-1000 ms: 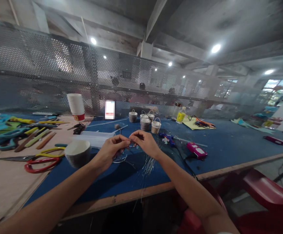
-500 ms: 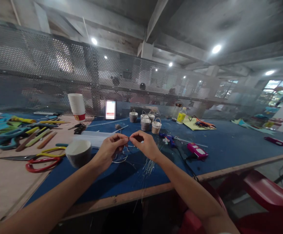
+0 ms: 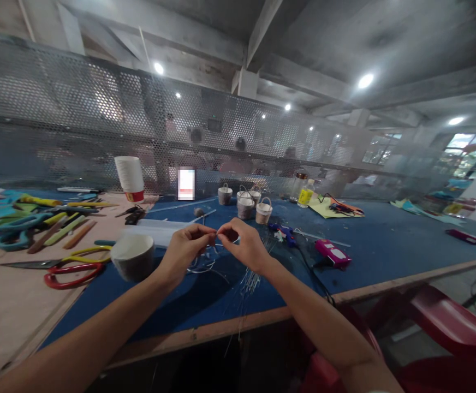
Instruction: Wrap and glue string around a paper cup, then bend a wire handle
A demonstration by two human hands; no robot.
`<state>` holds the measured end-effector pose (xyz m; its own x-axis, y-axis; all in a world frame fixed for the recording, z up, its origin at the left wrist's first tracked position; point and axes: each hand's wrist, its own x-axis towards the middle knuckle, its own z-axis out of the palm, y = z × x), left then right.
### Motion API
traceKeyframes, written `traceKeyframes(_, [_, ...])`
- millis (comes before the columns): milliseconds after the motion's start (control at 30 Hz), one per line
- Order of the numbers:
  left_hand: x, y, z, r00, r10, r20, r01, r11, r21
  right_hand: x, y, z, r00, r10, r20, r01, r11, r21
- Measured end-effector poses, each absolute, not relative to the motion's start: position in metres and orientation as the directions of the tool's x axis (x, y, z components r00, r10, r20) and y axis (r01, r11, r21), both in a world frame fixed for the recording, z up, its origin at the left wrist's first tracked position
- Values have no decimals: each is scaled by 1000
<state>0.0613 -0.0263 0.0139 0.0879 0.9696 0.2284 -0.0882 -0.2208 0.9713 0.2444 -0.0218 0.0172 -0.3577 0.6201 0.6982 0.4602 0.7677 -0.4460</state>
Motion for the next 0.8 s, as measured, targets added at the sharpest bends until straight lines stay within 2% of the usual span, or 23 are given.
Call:
traceKeyframes(200, [61,-26,13,155,967,204,-6,-205,979,246,-20,17,-348,618,705,471,765,-439])
traceKeyframes(400, [61,-25,15,195,966,169,-89,-154,984,247,-17,20,-312,661,683,418,741,-526])
traceKeyframes(567, [62,-29,20,151,983,105,-161,-80,984,246,-19,19,-327,633,702,452,757,-472])
traceKeyframes(800, [61,-27,16,133,986,101,-203,-72,977,247,-19,15,-344,627,699,514,749,-419])
